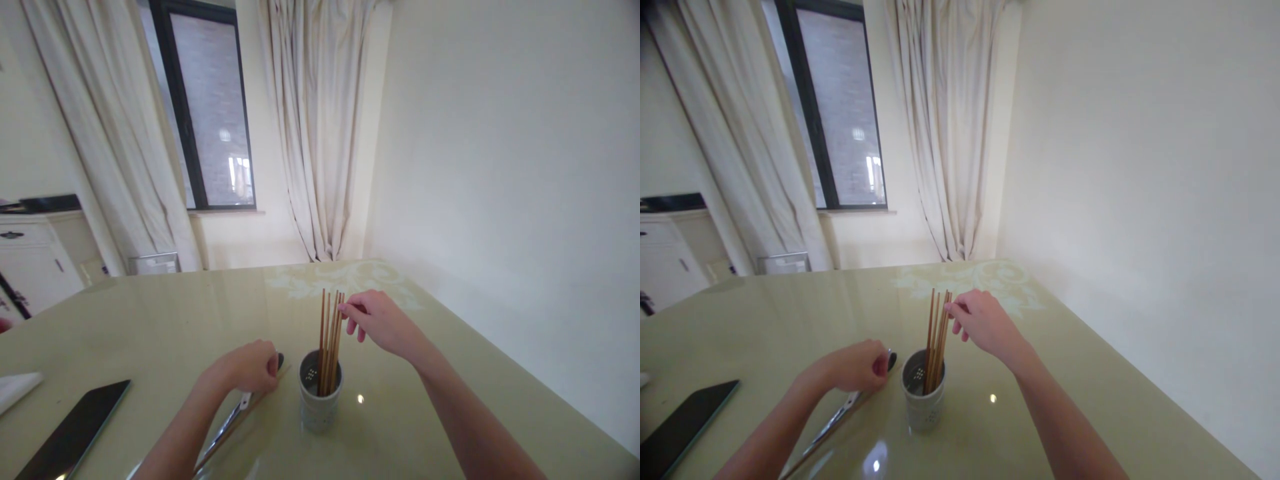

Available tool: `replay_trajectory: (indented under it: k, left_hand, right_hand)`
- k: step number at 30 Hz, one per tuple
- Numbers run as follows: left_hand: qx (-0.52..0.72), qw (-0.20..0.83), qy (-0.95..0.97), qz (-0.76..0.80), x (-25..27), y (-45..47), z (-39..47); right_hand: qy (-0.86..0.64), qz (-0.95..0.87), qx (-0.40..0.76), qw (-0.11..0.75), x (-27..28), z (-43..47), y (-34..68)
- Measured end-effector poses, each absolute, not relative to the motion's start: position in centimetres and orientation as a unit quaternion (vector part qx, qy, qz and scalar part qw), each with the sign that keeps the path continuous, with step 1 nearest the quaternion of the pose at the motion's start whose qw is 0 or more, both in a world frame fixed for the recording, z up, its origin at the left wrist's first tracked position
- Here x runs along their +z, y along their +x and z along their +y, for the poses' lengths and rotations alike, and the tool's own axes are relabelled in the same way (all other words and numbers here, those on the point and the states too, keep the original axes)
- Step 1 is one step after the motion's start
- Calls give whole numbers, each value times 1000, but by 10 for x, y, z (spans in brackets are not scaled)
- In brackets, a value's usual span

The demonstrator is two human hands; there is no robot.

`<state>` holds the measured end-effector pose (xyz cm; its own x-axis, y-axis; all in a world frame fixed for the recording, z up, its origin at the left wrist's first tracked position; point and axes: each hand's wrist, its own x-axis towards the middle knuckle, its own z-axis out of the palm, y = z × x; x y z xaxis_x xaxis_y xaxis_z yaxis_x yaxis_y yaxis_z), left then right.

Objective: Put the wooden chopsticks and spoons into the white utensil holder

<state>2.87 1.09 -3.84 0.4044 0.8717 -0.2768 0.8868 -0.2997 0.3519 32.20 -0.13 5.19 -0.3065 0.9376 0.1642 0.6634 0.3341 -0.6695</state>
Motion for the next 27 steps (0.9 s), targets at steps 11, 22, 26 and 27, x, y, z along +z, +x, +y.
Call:
replay_trajectory:
  k: [11, 22, 26, 27]
  left_hand:
    - [375, 449, 712, 389, 41, 27, -19]
    - [450, 314, 725, 417, 51, 82, -49]
    - [453, 285, 733, 420, 50, 76, -43]
    - [444, 276, 737, 428, 49, 73, -40]
  right_hand:
    - [-431, -750, 276, 419, 72, -29, 315]
    - [-310, -713, 416, 471, 62, -43, 288]
    - [-317, -679, 377, 545, 68, -42, 296]
    - [-319, -666, 358, 572, 71, -41, 301]
